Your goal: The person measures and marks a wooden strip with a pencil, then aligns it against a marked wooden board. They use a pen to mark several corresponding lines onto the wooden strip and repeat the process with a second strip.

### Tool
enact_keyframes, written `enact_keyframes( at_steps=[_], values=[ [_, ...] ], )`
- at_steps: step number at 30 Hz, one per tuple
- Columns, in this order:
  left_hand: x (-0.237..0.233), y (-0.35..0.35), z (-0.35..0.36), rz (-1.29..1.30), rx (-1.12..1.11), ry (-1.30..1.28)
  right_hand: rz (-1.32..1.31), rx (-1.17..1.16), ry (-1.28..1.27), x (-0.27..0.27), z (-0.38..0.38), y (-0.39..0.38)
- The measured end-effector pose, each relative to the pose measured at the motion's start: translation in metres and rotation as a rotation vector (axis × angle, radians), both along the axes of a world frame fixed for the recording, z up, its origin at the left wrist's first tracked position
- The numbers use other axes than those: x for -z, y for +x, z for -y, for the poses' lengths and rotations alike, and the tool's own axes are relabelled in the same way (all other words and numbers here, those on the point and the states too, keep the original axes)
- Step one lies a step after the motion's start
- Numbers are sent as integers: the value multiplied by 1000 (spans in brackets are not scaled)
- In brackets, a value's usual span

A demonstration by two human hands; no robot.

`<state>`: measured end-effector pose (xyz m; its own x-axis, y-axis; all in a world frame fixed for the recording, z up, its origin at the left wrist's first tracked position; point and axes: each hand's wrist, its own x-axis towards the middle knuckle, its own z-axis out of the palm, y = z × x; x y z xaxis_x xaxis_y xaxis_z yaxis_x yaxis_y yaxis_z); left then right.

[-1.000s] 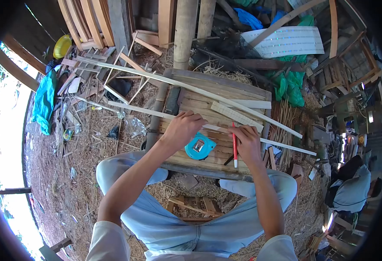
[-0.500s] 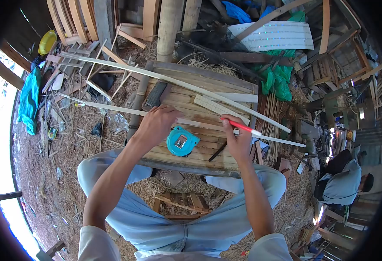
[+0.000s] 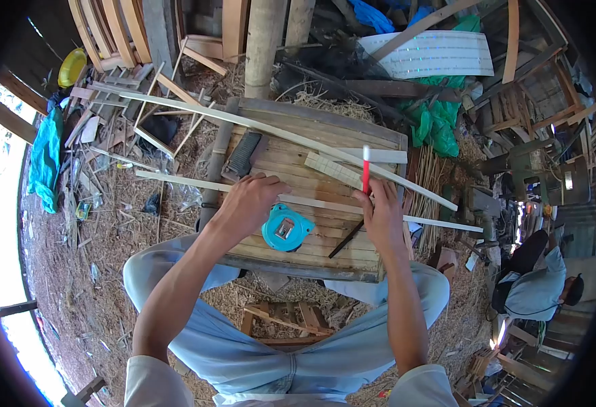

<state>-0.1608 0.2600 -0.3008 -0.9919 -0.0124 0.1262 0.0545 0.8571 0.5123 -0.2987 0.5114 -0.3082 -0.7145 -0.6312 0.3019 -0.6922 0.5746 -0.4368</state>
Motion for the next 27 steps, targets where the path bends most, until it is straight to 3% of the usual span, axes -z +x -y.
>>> enact_keyframes(
  at_steps=[9, 16, 20, 22, 24, 26, 27],
  values=[
    [-8, 12, 5, -89, 9, 36, -179, -30, 32, -11, 0, -12],
    [-20, 6, 11, -161, -107, 134, -276, -47, -34, -13, 42, -78],
    [-22, -2, 39, -218, -156, 172, -219, -84, 105, 2, 69, -99],
    [-31, 8, 50, -161, -309, 468, -216, -84, 70, 1, 68, -93],
    [-23, 25, 75, -204, -317, 369, -219, -81, 38, -8, 59, -82],
    [-11, 45, 99, -292, -329, 218, 30, -206, 190, -31, 33, -49],
    [-18, 55, 104, -302, -349, 137, -27, -291, 278, -35, 14, -28]
  ],
)
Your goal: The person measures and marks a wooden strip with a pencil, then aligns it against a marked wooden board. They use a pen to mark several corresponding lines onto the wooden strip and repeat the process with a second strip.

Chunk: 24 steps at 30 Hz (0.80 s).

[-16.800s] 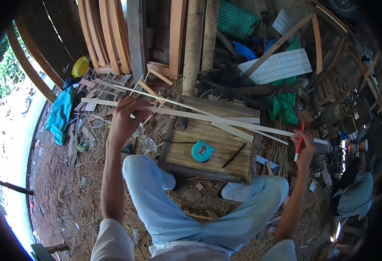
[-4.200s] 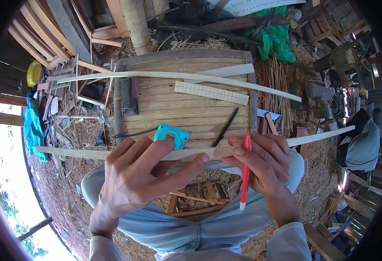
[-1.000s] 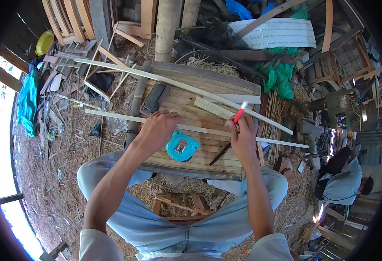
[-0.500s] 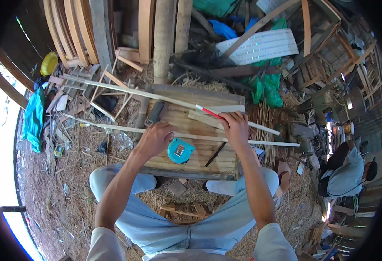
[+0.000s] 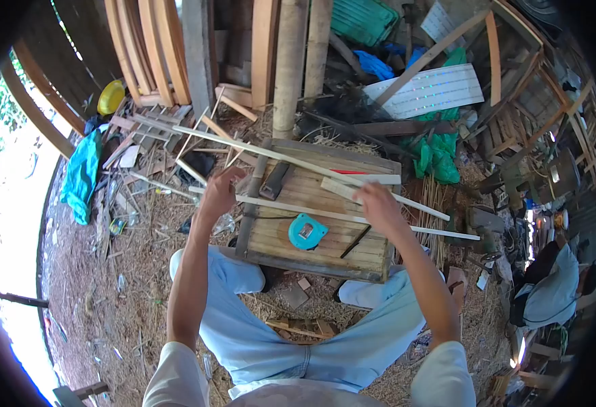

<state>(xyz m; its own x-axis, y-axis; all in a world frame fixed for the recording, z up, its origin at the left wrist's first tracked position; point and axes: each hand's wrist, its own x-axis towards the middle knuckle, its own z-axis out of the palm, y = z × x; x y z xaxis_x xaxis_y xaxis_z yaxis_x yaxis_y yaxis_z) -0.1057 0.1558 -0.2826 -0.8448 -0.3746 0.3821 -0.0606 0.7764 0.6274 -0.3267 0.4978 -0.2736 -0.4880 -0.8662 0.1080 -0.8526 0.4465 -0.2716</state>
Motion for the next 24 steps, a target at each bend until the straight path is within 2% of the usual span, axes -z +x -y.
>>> enact_keyframes(
  at_steps=[1, 3, 5, 9, 11, 13, 17, 19, 23, 24],
  values=[
    [6, 9, 11, 45, -48, -149, -59, -91, 81, 3, -21, 19],
    [14, 21, 22, 277, -141, -236, -184, -203, 108, 21, -51, 38],
    [31, 23, 30, 366, -120, -221, -195, -182, 129, 39, -67, 47],
    [31, 26, 24, 565, -81, -190, -236, -226, 165, 40, -63, 47],
    [28, 28, 26, 491, -59, -186, -251, -246, 149, 36, -64, 48],
    [13, 31, 15, 425, -77, -9, -250, -184, 15, 26, -66, 51],
    [7, 29, 3, 277, 41, -20, -201, -44, -141, -4, -64, 65],
    [10, 22, -2, 267, 32, -40, -99, 47, -281, -12, -59, 70],
    [5, 8, -16, 224, 62, -20, 26, 41, -306, 29, -48, 69],
    [-3, 6, -23, 297, 47, 23, 19, 59, -304, 36, -45, 76]
  ],
)
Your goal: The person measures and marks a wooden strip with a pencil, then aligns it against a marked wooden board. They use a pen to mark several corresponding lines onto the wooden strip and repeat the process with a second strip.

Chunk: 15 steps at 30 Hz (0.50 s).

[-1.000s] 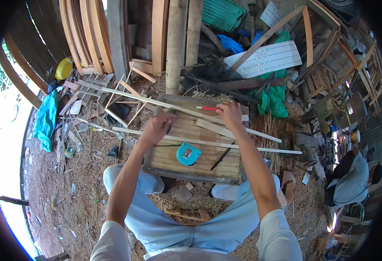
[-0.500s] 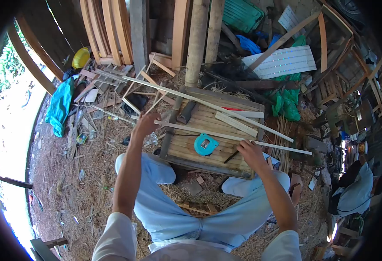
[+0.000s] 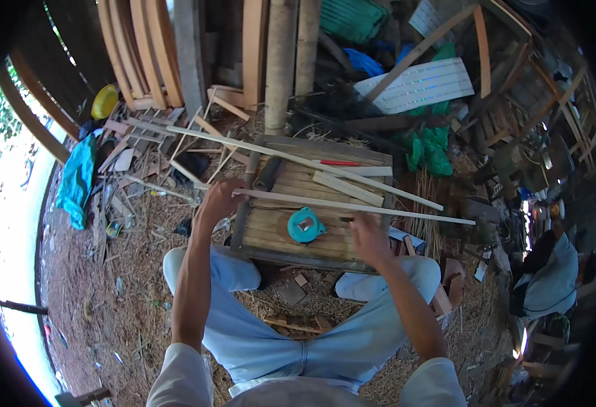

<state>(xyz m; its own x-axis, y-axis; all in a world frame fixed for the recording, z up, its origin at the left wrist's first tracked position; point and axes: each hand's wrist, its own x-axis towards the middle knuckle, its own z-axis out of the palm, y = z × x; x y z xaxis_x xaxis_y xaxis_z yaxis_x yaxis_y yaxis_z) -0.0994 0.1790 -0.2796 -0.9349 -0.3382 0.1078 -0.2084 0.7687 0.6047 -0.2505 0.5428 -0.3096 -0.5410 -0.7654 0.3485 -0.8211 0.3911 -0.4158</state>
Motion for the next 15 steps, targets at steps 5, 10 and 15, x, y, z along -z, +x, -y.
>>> enact_keyframes(
  at_steps=[5, 10, 15],
  values=[
    [18, -8, -22, -107, 149, 10, 287, 58, -4, 15, 33, 52],
    [13, -20, -36, -40, 133, -34, -34, 65, 65, 26, 62, 70],
    [49, -24, -27, -115, 185, -12, 56, 63, 35, 27, 60, 62]
  ],
)
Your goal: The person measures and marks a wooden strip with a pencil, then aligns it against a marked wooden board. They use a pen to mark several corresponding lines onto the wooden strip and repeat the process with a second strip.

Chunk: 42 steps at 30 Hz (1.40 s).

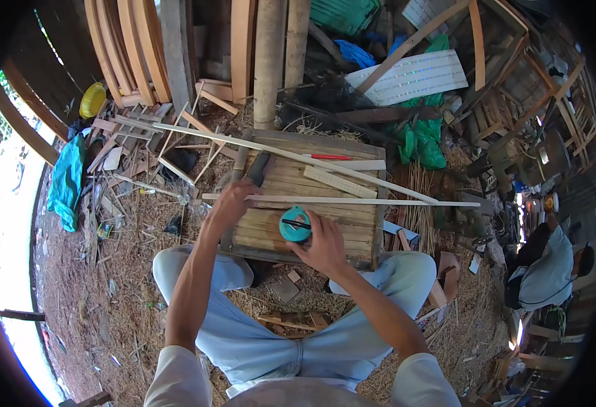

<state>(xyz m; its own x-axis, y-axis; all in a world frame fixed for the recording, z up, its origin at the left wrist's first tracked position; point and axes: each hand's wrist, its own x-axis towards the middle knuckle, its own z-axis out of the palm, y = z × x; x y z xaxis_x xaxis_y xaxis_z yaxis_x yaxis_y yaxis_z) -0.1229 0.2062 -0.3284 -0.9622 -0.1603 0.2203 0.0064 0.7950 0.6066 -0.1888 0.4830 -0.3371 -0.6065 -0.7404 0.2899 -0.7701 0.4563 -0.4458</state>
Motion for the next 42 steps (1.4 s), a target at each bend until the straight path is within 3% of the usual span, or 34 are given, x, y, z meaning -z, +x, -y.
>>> enact_keyframes(
  at_steps=[2, 4, 7, 10, 16, 19, 22, 24, 28, 32, 34, 38, 42],
  values=[
    [1, 4, 3, -86, 16, -44, 31, -61, -69, -23, -10, -1],
    [-10, 12, -5, 28, 65, -157, 74, -69, -73, -42, -6, -8],
    [-1, 21, 6, 70, 81, -124, 88, -44, -223, -73, 16, -34],
    [-2, 30, 16, 110, 66, -116, -4, -20, -301, -60, 53, -70],
    [-25, 28, 2, 235, 43, -86, 66, -119, -22, -20, 73, -80],
    [-26, 23, -9, 223, -41, -19, 143, -43, -155, -27, 58, -75],
    [-18, 16, -9, 181, 14, -101, 252, -1, -71, -47, 28, -75],
    [-22, 16, -16, 142, 0, -48, 87, -94, -43, -28, 2, -75],
    [-19, 13, -25, 42, 69, -70, 153, -13, -96, -25, -45, -62],
    [-28, 13, -21, 89, 72, -110, 164, 66, -89, -37, -47, -54],
    [-27, 8, -18, 233, 67, -27, -30, 7, -11, -31, -45, -52],
    [-20, 5, -25, 260, 66, -8, -11, -51, 93, -7, -41, -70],
    [-12, 4, -34, 100, 100, -4, 89, 32, 127, -25, -48, -74]
  ],
)
